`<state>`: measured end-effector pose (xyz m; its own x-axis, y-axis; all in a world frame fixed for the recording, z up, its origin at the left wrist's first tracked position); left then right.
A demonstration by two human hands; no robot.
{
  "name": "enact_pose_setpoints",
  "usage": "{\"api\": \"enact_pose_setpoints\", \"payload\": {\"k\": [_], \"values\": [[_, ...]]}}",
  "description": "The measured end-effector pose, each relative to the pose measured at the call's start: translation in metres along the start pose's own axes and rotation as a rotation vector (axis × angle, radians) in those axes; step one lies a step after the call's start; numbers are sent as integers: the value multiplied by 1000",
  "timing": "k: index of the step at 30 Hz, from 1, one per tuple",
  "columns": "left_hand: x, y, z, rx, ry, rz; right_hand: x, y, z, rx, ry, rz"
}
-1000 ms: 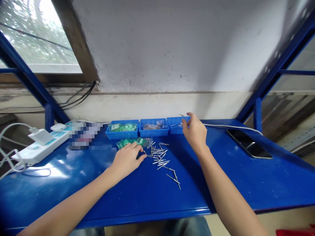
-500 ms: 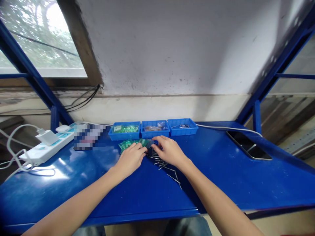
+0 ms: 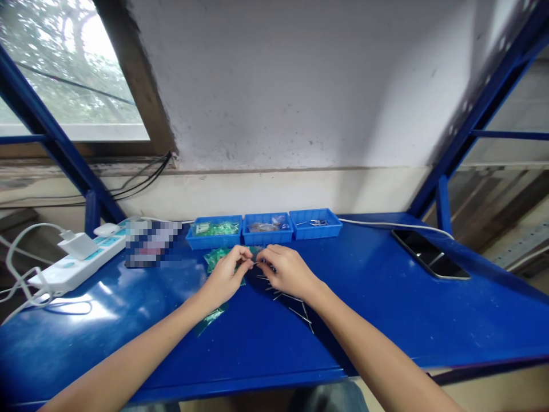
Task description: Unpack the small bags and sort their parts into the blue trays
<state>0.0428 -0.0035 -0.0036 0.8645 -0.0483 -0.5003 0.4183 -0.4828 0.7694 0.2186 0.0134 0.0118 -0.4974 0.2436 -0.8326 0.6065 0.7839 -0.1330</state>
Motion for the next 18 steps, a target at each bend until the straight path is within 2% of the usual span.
{"api": "enact_pose_setpoints", "payload": {"k": [5, 11, 15, 18], "values": [[-1, 2, 0, -19, 6, 24, 2, 2, -1, 39, -9, 5], [-4, 5, 0, 9, 91, -69, 1, 4, 0, 139, 23, 55], [-4, 5, 0, 16, 92, -85, 1, 1, 0, 114, 43, 62], [-4, 5, 0, -4, 85, -59, 0, 0, -1, 19, 51, 138]]}}
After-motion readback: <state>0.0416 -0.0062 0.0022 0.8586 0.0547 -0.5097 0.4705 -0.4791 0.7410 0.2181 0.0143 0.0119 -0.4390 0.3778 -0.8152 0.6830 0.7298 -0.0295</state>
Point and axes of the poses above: each hand's wrist, its own z-axis away from the middle knuckle, its own x-axis out of the palm, y = z × x, the point moved 1 cm from there along -z, towards the middle knuckle, and after that the axes turned 10 degrees about z, right-handed, at the moved point
